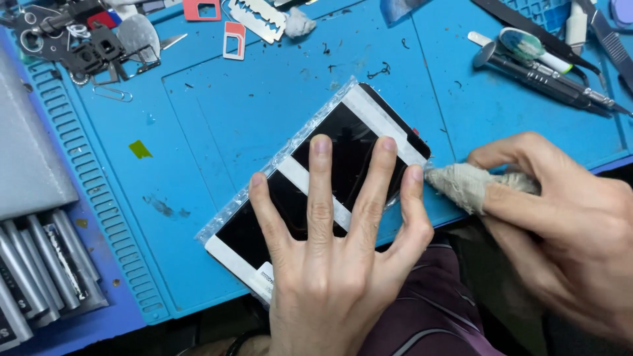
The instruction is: Cleaning a mobile phone screen using a spray bottle and a cloth on a repair bench.
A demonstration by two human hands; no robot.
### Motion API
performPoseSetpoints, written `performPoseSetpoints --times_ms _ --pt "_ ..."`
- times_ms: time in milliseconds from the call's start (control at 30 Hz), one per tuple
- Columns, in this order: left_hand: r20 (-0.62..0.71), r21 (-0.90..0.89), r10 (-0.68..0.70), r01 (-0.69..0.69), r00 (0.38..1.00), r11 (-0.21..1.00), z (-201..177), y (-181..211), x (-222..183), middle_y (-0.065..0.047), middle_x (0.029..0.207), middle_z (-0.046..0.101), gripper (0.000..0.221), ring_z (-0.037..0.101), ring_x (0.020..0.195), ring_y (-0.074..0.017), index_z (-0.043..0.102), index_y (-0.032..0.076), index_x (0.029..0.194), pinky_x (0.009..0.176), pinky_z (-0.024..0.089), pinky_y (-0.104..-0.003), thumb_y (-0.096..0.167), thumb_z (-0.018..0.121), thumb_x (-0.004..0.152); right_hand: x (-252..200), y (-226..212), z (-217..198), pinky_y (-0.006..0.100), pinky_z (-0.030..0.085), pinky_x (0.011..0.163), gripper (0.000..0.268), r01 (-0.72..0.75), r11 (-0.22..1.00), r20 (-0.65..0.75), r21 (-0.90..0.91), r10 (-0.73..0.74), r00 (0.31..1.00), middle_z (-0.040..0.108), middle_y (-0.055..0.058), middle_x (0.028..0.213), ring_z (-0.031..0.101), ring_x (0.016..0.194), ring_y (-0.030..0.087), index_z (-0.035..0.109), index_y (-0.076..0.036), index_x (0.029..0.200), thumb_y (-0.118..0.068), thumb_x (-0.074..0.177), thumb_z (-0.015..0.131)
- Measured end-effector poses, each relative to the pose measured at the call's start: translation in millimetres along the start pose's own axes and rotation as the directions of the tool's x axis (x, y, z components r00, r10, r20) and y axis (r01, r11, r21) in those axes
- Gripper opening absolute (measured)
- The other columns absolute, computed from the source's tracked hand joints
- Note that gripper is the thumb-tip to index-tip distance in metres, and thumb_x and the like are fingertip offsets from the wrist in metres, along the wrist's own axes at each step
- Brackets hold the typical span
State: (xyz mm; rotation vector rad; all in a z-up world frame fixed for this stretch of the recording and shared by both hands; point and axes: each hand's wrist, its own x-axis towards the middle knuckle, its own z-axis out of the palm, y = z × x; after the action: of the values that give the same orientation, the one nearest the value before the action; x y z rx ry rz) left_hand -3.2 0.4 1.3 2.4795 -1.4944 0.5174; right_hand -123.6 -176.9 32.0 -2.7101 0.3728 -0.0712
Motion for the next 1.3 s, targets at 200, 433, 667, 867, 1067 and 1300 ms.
performPoseSetpoints --times_ms 200,433,667,867,1067,1300 --pt "0.006 -0.008 0.011 -0.011 1.000 1.000 -2 0 0 0.002 0.154 0.061 0.027 0.050 0.144 -0.0392 0.070 0.035 0.133 0.099 0.058 -0.075 0.042 0.089 0.114 -18 11 6 0.039 0.042 0.068 0.029 -0.045 0.998 -0.096 0.032 0.048 0.994 0.058 0.022 0.122 0.054 0.078 0.029 0.075 -0.006 0.130 0.000 0.103 0.065" --pt "0.002 -0.034 0.020 -0.020 1.000 0.999 -5 0 -1 -0.002 0.155 0.059 0.019 0.051 0.143 -0.0420 0.073 0.032 0.134 0.100 0.055 -0.076 0.036 0.079 0.117 4 5 12 0.040 0.047 0.049 0.024 0.138 0.944 -0.070 -0.300 -0.166 0.984 0.069 0.016 0.131 0.068 0.075 0.025 0.076 -0.015 0.106 0.002 0.101 0.061" --pt "0.005 -0.029 0.034 -0.034 0.999 0.999 -8 -2 -1 -0.002 0.156 0.059 0.020 0.046 0.145 -0.0427 0.071 0.031 0.137 0.100 0.056 -0.076 0.035 0.075 0.117 -1 -6 9 0.037 0.049 0.055 0.031 0.094 0.976 -0.089 -0.195 -0.113 0.990 0.067 0.015 0.127 0.068 0.084 0.022 0.079 -0.016 0.131 -0.003 0.108 0.063" --pt "0.013 -0.028 0.036 -0.035 0.999 0.999 -8 -1 0 -0.002 0.156 0.058 0.020 0.050 0.144 -0.0423 0.073 0.031 0.135 0.099 0.055 -0.076 0.037 0.079 0.116 7 -9 10 0.043 0.051 0.050 0.019 0.088 0.985 -0.096 -0.150 -0.103 0.990 0.065 0.019 0.123 0.068 0.080 0.026 0.078 -0.005 0.118 0.002 0.107 0.064" --pt "0.023 -0.012 0.044 -0.044 0.999 0.999 -7 0 0 -0.003 0.157 0.058 0.017 0.050 0.144 -0.0439 0.072 0.030 0.133 0.100 0.054 -0.078 0.035 0.074 0.117 18 0 14 0.045 0.051 0.051 0.023 0.122 0.981 -0.085 -0.152 -0.136 0.987 0.064 0.019 0.130 0.070 0.087 0.029 0.075 -0.009 0.115 0.004 0.103 0.061" --pt "0.056 0.023 0.072 -0.073 0.996 0.997 -8 -2 -1 -0.002 0.160 0.055 0.028 0.046 0.146 -0.0430 0.066 0.031 0.144 0.100 0.055 -0.077 0.039 0.074 0.118 -13 8 7 0.040 0.050 0.066 0.031 0.079 0.997 -0.082 -0.018 -0.081 0.993 0.065 0.016 0.123 0.063 0.079 0.027 0.076 -0.009 0.129 -0.002 0.102 0.064"
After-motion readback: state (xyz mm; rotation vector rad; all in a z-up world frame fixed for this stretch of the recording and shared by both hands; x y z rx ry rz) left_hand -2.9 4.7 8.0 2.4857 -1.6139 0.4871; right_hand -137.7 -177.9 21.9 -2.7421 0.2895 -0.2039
